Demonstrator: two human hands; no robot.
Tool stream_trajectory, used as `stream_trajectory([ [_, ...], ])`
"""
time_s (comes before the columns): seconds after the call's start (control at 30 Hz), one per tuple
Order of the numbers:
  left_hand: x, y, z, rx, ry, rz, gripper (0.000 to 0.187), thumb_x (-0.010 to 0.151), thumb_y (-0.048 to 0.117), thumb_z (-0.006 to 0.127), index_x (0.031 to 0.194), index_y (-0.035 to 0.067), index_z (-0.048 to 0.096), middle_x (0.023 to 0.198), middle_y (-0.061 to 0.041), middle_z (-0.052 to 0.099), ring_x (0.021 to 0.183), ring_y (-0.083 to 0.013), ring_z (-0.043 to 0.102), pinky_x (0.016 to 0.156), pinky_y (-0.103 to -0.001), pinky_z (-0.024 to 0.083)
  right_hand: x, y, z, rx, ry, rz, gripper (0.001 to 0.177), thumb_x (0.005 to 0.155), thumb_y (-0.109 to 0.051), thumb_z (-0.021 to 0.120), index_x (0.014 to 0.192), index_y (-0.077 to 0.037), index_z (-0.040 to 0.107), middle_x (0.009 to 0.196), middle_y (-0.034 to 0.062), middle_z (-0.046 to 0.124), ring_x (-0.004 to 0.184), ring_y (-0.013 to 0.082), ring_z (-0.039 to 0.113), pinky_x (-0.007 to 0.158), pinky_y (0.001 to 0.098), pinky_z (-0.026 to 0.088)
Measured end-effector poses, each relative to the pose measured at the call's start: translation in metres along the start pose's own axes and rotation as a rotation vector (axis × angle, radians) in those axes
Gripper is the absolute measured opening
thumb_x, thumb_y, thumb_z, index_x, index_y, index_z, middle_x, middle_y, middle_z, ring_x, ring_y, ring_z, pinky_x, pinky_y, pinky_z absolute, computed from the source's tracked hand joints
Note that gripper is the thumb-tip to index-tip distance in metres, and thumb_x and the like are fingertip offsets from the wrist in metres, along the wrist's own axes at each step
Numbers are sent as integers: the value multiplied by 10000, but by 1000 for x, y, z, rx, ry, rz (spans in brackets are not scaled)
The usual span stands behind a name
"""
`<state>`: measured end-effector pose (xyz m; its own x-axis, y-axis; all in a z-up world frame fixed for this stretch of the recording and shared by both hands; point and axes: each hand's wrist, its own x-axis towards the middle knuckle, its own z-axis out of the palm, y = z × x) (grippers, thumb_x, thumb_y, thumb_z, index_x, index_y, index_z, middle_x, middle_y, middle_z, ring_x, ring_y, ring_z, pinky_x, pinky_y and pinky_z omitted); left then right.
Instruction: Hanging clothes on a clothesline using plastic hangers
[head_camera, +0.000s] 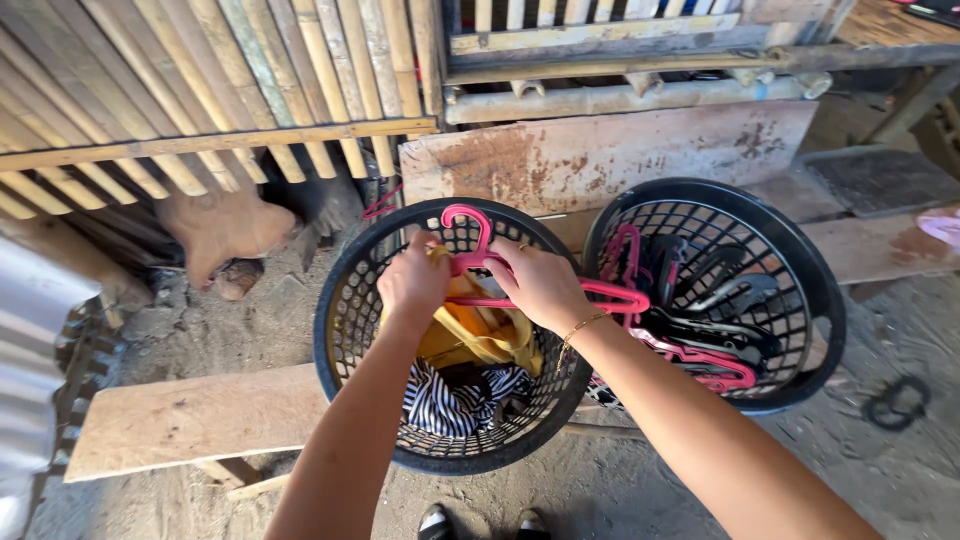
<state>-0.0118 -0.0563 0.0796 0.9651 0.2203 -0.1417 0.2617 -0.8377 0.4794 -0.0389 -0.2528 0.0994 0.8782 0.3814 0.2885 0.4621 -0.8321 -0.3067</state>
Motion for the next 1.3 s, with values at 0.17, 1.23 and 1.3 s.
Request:
stream_trajectory([
  [0.17, -6, 7, -10, -105, 47, -17, 249, 930, 438, 531, 1133, 336, 633, 1002, -102, 760, 1069, -359, 729, 933, -471, 565, 2, -10, 16, 104, -101, 74, 237, 1057, -383, 443, 1171, -215, 566, 951, 156, 735, 926, 380, 735, 761, 527, 601],
  [1.23, 38, -91, -2, -408, -74, 58, 364, 1031, 552, 505, 1312, 336, 584, 1209, -163, 707, 1241, -399, 618, 1069, -508, 484, 16, -25, 57, 348, -424, 39, 187, 980, -229, 577, 1024, -118, 721, 911, 114, 738, 909, 294, 716, 845, 409, 562],
  [1.3, 63, -115, 22, -521, -101, 161, 344, 995, 547, 601, 1248, 318, 645, 1139, -146, 727, 1196, -382, 644, 1026, -494, 511, 18, -28, 58, 238, -498, 111, 323, 981, -275, 527, 1176, -65, 677, 1104, 204, 734, 1117, 412, 680, 925, 514, 558],
])
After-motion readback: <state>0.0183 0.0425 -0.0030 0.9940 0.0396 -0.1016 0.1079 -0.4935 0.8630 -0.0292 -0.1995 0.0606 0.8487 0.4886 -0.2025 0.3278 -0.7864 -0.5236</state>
